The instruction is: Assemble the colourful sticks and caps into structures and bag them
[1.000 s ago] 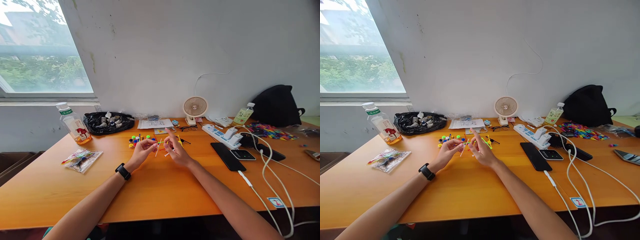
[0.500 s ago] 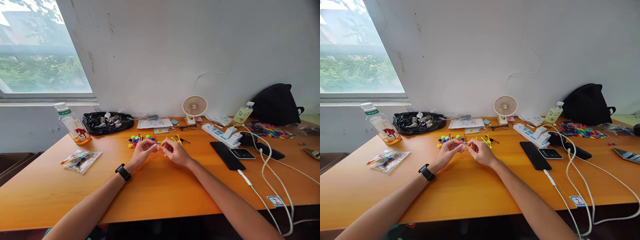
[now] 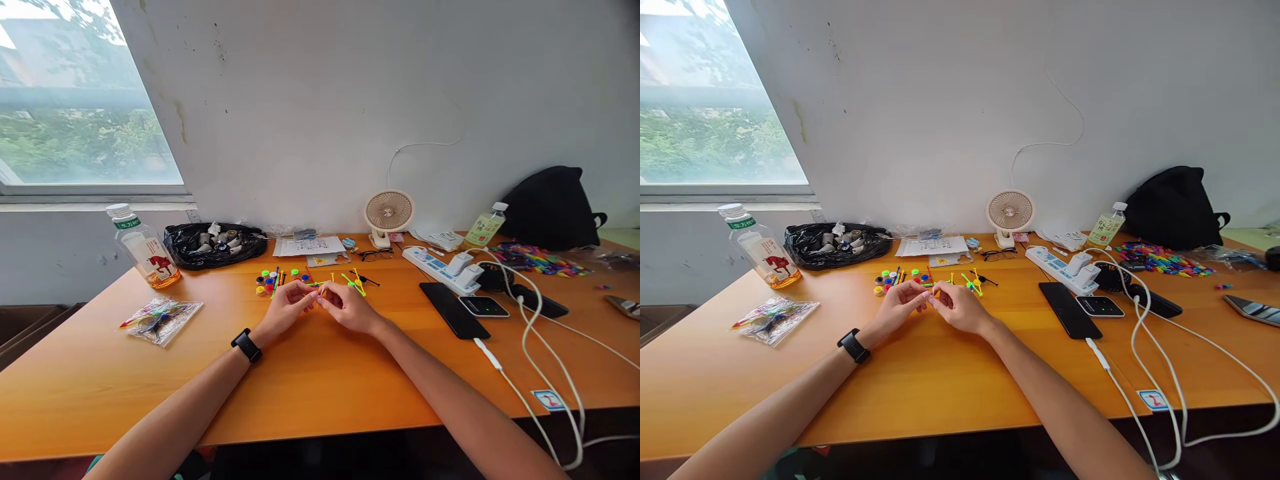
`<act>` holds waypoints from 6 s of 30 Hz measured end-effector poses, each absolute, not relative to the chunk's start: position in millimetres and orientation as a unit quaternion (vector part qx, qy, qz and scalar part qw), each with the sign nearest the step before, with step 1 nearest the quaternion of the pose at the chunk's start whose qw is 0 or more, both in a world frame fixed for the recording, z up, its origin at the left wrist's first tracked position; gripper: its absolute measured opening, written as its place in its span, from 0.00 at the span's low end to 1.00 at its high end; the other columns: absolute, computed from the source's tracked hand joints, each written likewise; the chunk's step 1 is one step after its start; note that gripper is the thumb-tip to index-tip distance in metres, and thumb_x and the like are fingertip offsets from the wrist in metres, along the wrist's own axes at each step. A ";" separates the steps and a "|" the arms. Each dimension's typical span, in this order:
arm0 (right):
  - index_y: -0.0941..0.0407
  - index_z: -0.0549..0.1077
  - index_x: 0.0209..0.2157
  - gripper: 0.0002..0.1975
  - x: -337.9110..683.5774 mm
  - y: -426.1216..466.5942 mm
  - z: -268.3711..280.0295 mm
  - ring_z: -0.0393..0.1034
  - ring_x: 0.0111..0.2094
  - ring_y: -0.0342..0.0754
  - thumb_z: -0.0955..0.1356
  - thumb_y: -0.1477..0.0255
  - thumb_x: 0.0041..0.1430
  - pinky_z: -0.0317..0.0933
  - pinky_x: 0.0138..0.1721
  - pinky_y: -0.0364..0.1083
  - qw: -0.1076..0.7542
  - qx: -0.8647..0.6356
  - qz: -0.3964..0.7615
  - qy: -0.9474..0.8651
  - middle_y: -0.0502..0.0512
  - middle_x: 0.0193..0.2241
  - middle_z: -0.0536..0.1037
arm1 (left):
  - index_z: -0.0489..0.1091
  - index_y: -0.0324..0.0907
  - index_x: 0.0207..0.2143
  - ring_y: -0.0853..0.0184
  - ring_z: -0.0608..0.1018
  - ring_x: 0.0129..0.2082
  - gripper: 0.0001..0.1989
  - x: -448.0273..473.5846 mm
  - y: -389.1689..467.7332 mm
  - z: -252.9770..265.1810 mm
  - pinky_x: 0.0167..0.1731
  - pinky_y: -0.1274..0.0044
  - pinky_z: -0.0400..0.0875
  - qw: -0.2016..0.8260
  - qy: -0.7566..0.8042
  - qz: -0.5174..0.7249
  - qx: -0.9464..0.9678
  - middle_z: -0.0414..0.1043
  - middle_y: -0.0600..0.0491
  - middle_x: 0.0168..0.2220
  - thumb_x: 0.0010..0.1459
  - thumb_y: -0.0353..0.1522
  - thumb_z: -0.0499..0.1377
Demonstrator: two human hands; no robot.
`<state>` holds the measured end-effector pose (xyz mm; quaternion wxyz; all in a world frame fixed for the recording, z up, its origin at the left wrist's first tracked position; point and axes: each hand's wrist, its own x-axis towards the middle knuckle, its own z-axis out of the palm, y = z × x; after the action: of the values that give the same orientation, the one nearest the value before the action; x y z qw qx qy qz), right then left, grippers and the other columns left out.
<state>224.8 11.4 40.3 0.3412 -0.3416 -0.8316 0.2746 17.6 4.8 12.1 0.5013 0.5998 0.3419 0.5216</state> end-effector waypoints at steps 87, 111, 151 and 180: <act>0.54 0.78 0.42 0.11 236.1 41.0 29.1 0.75 0.44 0.57 0.63 0.73 0.68 0.66 0.49 0.54 0.482 -0.426 0.020 -0.765 0.59 0.40 0.82 | 0.71 0.45 0.57 0.51 0.71 0.56 0.17 -2.6 12.4 7.2 0.59 0.58 0.66 0.048 0.445 0.378 0.811 0.73 0.45 0.57 0.67 0.32 0.58; 0.54 0.80 0.33 0.17 225.5 41.4 28.9 0.73 0.30 0.47 0.79 0.57 0.48 0.72 0.34 0.47 0.559 -0.373 0.470 -0.572 0.53 0.31 0.80 | 0.70 0.45 0.52 0.61 0.81 0.42 0.13 -2.7 23.4 -1.3 0.44 0.68 0.78 0.194 0.463 0.487 0.715 0.79 0.49 0.45 0.67 0.35 0.60; 0.53 0.75 0.40 0.05 224.0 29.0 23.3 0.72 0.35 0.48 0.66 0.75 0.69 0.64 0.37 0.46 0.437 -0.323 0.169 -0.822 0.53 0.35 0.77 | 0.79 0.39 0.41 0.58 0.84 0.44 0.17 10.5 16.6 -5.8 0.50 0.65 0.80 0.405 0.380 0.559 0.616 0.82 0.45 0.43 0.53 0.39 0.73; 0.53 0.74 0.41 0.05 223.8 25.5 24.4 0.72 0.35 0.48 0.65 0.74 0.70 0.64 0.39 0.47 0.399 -0.319 0.154 -0.846 0.54 0.37 0.78 | 0.77 0.43 0.39 0.65 0.80 0.35 0.03 8.9 13.6 8.4 0.39 0.74 0.76 0.196 0.393 0.488 0.755 0.81 0.52 0.36 0.62 0.31 0.66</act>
<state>223.8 25.5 24.4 0.3995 -0.3188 -0.8456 0.1539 8.9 13.6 8.4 0.1963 0.7547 0.3928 0.4875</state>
